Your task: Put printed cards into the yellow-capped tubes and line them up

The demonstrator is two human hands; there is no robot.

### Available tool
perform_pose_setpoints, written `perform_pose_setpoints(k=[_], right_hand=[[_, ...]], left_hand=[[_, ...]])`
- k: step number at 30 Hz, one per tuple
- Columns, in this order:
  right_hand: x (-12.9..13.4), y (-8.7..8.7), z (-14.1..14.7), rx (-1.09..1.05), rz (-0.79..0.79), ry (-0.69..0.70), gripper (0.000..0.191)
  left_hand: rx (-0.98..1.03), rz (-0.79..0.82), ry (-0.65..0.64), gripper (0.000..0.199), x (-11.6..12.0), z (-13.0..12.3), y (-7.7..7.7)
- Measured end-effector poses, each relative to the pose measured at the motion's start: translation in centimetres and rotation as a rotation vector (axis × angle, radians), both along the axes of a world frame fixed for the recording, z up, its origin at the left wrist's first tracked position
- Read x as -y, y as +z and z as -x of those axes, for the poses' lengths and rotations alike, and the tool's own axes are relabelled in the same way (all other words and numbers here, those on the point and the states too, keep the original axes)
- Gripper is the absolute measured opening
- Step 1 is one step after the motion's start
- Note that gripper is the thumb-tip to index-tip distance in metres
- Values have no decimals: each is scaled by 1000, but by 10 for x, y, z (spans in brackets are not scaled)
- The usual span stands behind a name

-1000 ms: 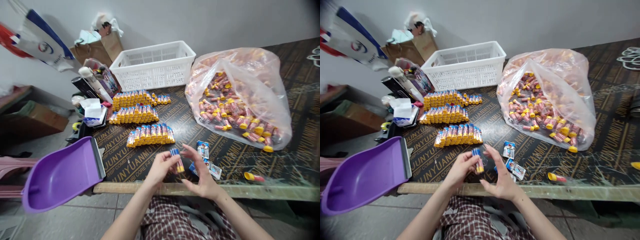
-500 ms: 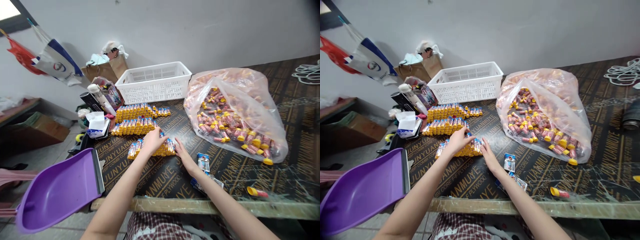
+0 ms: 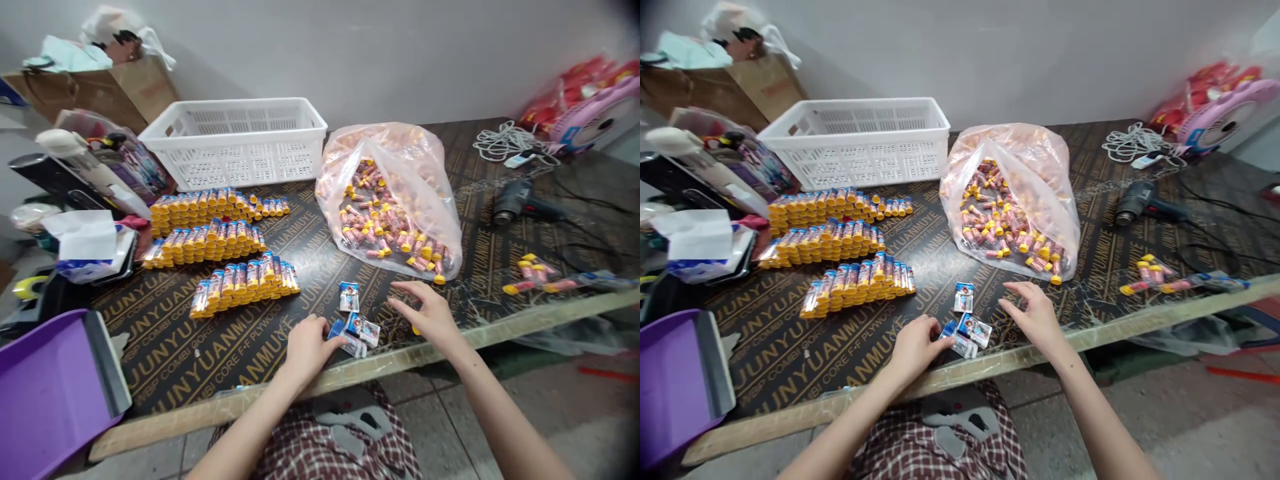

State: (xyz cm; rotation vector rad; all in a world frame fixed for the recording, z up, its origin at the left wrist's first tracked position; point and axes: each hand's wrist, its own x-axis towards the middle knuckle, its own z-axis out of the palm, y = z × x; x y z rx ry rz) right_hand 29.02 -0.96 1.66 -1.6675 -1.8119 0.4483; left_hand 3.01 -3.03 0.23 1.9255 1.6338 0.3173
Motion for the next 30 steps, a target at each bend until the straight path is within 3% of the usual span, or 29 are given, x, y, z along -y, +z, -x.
perform_pose_setpoints(k=[2, 5, 8, 11, 15, 19, 23, 30], right_hand=[[8, -5, -23, 152, 49, 33, 26], [19, -6, -39, 371, 153, 147, 25], [25, -9, -42, 500, 258, 201, 29], [23, -13, -36, 493, 251, 175, 26], [20, -5, -20, 322, 53, 89, 30], [23, 11, 9, -33, -108, 78, 24], [29, 15, 39, -396, -104, 68, 11], [38, 1, 76, -713, -46, 50, 15]], left_hand=[[-37, 9, 14, 23, 8, -12, -11], [-25, 19, 74, 12, 8, -16, -15], [-3, 22, 88, 13, 5, -13, -12], [48, 7, 96, 13, 4, -9, -11], [156, -7, 152, 10, 4, -7, -13], [248, -29, 190, 11, 5, -6, -15], [466, -23, 270, 12, 4, -5, -16], [1120, 269, 598, 30, -1, 10, -11]])
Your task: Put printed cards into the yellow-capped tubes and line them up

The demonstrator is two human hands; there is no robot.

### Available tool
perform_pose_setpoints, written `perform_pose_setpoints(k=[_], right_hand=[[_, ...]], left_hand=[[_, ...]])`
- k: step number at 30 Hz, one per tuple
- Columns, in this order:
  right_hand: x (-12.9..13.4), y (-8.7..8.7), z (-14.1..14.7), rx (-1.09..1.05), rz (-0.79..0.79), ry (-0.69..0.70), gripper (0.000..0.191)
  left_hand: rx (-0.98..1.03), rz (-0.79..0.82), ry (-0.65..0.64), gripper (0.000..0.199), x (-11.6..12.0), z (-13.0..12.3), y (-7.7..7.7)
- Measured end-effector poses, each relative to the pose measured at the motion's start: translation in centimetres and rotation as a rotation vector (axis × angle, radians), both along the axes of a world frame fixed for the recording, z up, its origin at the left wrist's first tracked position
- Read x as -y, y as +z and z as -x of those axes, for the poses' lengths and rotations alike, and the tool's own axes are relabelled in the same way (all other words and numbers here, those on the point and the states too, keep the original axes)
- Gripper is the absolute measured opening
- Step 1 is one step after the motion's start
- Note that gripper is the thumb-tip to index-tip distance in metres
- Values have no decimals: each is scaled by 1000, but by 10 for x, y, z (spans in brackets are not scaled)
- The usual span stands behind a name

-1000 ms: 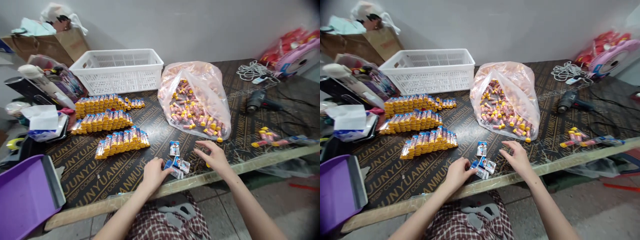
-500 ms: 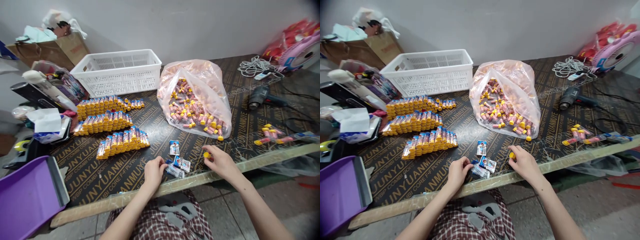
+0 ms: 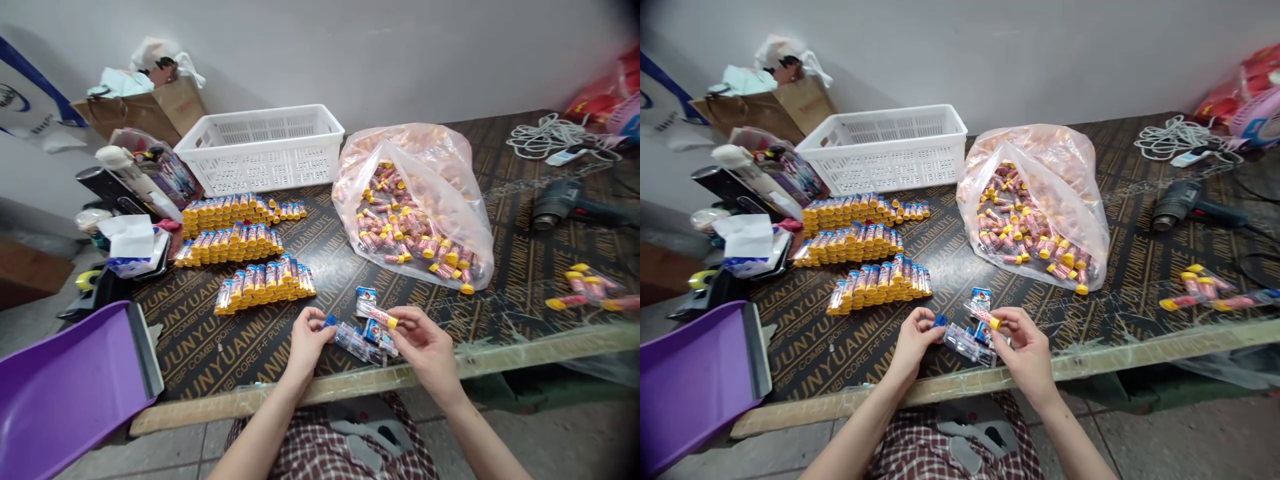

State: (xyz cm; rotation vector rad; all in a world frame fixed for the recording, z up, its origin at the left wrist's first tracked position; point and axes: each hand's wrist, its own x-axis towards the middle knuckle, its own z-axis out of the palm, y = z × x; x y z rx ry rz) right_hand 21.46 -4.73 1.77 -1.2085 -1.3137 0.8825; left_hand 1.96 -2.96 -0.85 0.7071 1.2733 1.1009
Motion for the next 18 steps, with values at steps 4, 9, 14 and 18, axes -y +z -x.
perform_pose_setpoints(k=[4, 9, 14, 18], right_hand=[[5, -3, 12, -12, -31, 12, 15], [14, -10, 23, 102, -111, -6, 19], [22, -14, 32, 188, -177, 12, 26], [23, -11, 41, 294, -295, 19, 32]], left_hand=[[185, 81, 88, 40, -5, 11, 8], [295, 156, 234, 38, -9, 20, 13], [282, 165, 344, 39, -10, 26, 11], [279, 161, 390, 43, -10, 28, 11]])
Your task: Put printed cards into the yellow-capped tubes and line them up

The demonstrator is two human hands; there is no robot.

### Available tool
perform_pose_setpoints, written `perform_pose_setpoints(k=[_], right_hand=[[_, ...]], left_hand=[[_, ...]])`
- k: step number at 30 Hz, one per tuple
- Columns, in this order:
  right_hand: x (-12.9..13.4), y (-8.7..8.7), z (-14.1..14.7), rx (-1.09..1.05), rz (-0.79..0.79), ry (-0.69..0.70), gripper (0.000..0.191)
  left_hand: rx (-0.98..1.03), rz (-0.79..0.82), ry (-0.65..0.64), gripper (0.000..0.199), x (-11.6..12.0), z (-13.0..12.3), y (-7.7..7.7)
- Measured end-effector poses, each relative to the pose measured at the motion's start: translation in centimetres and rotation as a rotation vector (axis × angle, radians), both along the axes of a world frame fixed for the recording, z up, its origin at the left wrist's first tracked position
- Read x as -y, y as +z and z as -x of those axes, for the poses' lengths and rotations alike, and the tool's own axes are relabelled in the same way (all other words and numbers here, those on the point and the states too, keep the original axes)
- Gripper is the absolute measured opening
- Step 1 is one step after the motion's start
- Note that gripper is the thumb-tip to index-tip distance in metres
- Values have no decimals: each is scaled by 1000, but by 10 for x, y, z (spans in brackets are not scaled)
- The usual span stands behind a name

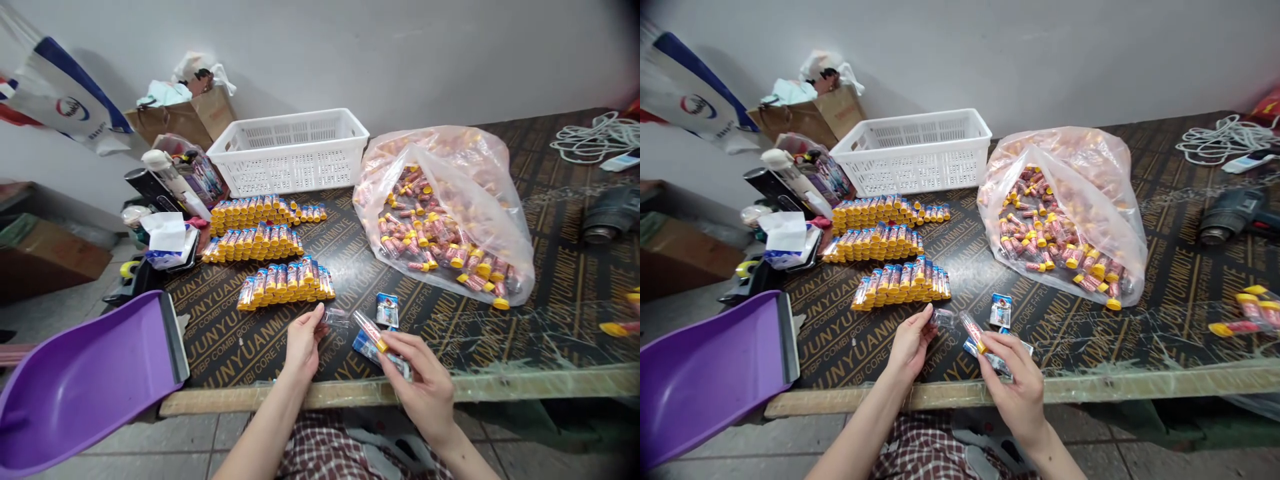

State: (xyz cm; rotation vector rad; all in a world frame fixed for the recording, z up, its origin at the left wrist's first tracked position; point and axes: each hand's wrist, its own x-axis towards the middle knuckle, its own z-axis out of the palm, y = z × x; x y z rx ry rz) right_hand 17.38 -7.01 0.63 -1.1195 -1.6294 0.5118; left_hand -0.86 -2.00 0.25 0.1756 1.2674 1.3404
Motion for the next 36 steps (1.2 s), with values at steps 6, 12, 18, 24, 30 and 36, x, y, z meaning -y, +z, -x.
perform_pose_setpoints(k=[6, 12, 18, 24, 30, 36], right_hand=[[-1, 0, 8, 53, -44, 92, 38], [-3, -8, 6, 15, 97, 161, 32], [-11, -11, 7, 74, 88, 184, 48], [-20, -4, 11, 118, 139, 324, 84], [-22, -1, 10, 90, 133, 502, 87], [-20, -4, 11, 17, 150, 489, 83]], left_hand=[[-42, -28, 31, 46, 2, -2, -3], [-13, -177, -109, 40, 10, -7, 9], [56, -156, -281, 58, 16, -7, 22], [52, -113, -587, 34, 26, -9, 26], [49, -115, -609, 35, 30, -13, 31], [48, -92, -591, 36, 33, -15, 29]])
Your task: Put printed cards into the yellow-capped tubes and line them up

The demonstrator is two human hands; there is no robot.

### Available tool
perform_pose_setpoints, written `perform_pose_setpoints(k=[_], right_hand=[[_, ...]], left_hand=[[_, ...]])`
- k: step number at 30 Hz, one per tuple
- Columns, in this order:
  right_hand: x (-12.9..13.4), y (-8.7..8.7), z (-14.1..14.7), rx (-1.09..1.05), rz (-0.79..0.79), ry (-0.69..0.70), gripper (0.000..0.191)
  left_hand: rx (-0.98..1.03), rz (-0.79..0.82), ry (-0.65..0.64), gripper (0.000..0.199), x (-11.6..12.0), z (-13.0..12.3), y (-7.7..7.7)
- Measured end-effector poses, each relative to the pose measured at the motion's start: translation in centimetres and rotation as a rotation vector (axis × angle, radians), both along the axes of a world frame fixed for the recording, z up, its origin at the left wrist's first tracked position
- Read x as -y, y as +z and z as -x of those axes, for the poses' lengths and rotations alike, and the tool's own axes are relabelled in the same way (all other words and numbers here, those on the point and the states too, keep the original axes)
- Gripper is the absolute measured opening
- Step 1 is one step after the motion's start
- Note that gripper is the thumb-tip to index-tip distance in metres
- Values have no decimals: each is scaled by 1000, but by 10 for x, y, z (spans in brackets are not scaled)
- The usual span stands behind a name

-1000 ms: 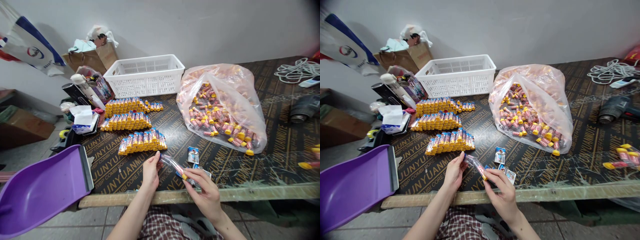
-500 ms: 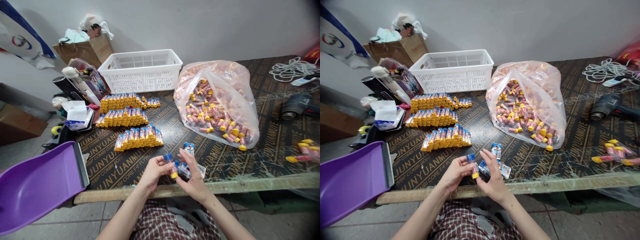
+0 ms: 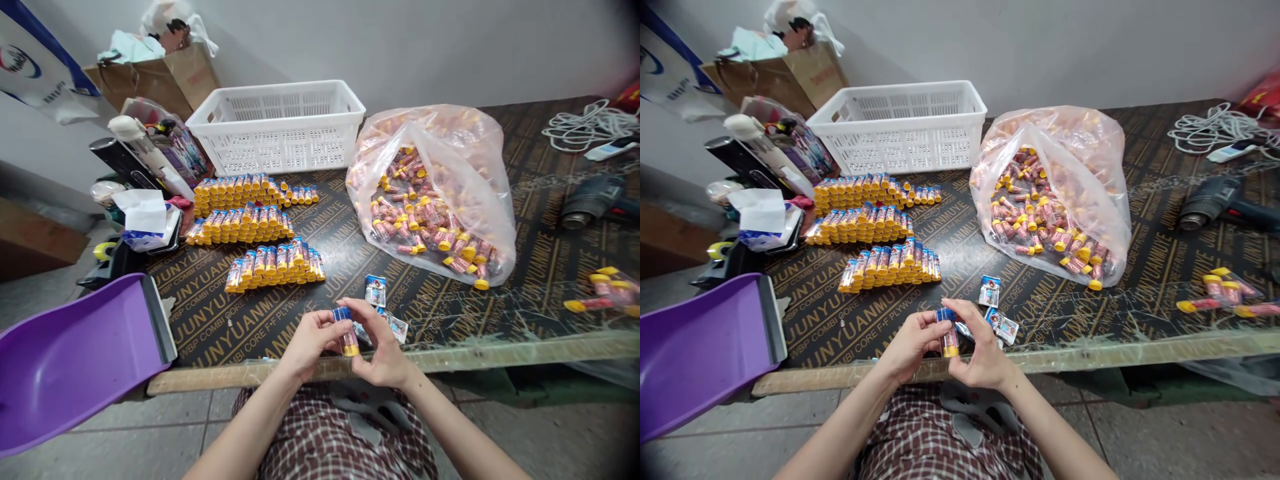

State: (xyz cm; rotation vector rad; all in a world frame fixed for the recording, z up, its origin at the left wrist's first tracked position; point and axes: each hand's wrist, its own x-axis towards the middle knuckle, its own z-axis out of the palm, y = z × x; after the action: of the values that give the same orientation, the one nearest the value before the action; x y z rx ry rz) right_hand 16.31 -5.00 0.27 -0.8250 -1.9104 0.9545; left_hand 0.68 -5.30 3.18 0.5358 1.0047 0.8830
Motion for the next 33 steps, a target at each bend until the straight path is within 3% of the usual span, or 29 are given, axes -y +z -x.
perform_pose_setpoints(k=[17, 21, 24, 28, 31, 33], right_hand=[[0, 1, 7, -118, 39, 7, 85], [-5, 3, 9, -106, 90, 79, 85], [-24, -2, 16, -178, 219, 76, 87], [-69, -13, 38, -327, 560, -129, 77], [-96, -17, 55, -366, 796, -196, 75], [-104, -18, 62, -386, 833, -176, 75]], left_hand=[[0, -22, 9, 35, 3, 0, -3], [-38, -55, 52, 36, -2, 9, 1], [-246, -196, 173, 38, -26, 36, 12], [-749, -467, 356, 48, -76, 81, 31], [-1093, -516, 294, 45, -109, 98, 37], [-1269, -508, 213, 44, -122, 99, 36]])
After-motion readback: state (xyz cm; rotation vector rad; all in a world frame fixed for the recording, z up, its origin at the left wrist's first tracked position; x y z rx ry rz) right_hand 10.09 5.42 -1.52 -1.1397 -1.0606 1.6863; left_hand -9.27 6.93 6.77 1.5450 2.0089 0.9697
